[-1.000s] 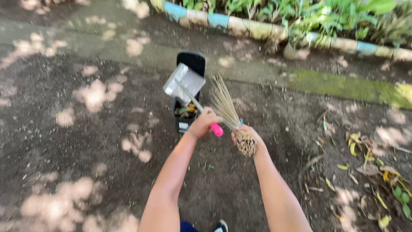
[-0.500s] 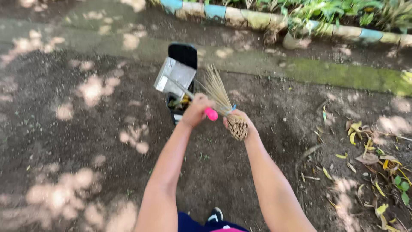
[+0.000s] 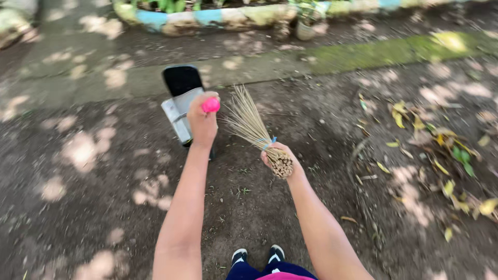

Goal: The person sweeps dry leaves and debris on a dirt and concrete path using a traditional straw broom and a dustpan. They gather the leaves into piles, scoop them into the dustpan, and deposit the collected debris into a black trash bin.

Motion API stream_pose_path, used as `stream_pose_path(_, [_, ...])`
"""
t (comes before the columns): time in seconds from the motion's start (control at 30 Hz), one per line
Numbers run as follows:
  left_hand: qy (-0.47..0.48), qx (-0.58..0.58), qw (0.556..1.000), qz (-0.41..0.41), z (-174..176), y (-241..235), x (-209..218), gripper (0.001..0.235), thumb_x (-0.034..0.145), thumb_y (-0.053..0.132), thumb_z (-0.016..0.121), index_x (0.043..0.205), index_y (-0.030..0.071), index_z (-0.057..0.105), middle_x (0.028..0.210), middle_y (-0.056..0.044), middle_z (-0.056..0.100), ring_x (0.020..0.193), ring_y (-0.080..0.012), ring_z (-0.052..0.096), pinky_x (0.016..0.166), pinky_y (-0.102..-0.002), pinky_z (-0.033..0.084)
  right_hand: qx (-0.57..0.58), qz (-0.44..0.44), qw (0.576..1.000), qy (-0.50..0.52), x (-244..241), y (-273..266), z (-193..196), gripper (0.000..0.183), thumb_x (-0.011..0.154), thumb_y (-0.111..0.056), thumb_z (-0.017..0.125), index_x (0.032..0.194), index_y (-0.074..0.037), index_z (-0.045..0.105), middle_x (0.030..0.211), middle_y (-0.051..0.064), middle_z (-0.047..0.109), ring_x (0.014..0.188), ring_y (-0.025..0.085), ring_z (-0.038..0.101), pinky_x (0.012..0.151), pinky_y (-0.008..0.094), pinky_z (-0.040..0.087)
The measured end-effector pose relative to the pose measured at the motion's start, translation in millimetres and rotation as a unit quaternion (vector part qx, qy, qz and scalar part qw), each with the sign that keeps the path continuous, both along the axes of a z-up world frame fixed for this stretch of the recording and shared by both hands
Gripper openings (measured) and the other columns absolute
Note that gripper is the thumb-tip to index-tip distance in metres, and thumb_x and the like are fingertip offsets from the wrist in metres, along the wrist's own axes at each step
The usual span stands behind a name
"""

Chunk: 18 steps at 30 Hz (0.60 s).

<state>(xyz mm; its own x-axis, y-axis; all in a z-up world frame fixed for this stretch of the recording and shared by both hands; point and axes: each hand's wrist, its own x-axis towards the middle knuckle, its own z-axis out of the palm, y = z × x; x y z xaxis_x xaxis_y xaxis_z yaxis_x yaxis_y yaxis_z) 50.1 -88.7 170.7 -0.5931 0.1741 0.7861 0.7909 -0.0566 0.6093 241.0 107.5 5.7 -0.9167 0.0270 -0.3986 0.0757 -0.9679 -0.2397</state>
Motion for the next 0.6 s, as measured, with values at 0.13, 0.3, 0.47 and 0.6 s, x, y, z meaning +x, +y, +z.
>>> stream_pose_path(0.13, [-0.103,0.017,0.994,-0.035,6,18,6,0.012,0.097,0.01,0.076,0.103,0.004,0.069,0.093,-0.006,0.069,0.089,-0.0174,0.065,0.084,-0.03,0.052,-0.021,-0.069,0.997,0.028,14,-11,-11,0.029,0.091,-0.014,0.064,0.105,0.01,0.056,0.084,0.021,0.066,0.077,0.029,0.069,0.067,0.037,0.064])
stream_pose_path(0.3, [-0.225,0.073,0.965,-0.109,-44,38,26,0.014,0.103,0.017,0.073,0.1,0.005,0.066,0.087,0.0,0.061,0.082,-0.0078,0.055,0.076,-0.024,0.05,-0.101,-0.214,0.971,0.018,66,-32,-29,0.026,0.086,-0.011,0.064,0.098,0.01,0.056,0.082,0.02,0.065,0.076,0.029,0.068,0.068,0.036,0.063])
stream_pose_path(0.47, [-0.459,0.109,0.839,-0.27,-92,80,74,0.012,0.096,0.024,0.069,0.103,0.015,0.064,0.088,0.009,0.064,0.079,-0.0014,0.06,0.065,-0.019,0.056,-0.11,-0.322,0.94,-0.013,138,-34,-43,0.023,0.086,-0.011,0.065,0.093,0.008,0.054,0.08,0.02,0.064,0.073,0.028,0.068,0.065,0.036,0.063])
stream_pose_path(0.6, [-0.361,-0.175,0.851,-0.339,-129,122,134,0.022,0.102,0.031,0.068,0.106,0.01,0.061,0.079,0.0,0.059,0.069,-0.0129,0.053,0.062,-0.028,0.043,-0.004,-0.349,0.937,-0.024,214,-34,-44,0.025,0.087,-0.011,0.065,0.099,0.007,0.054,0.082,0.019,0.064,0.073,0.028,0.067,0.065,0.038,0.063])
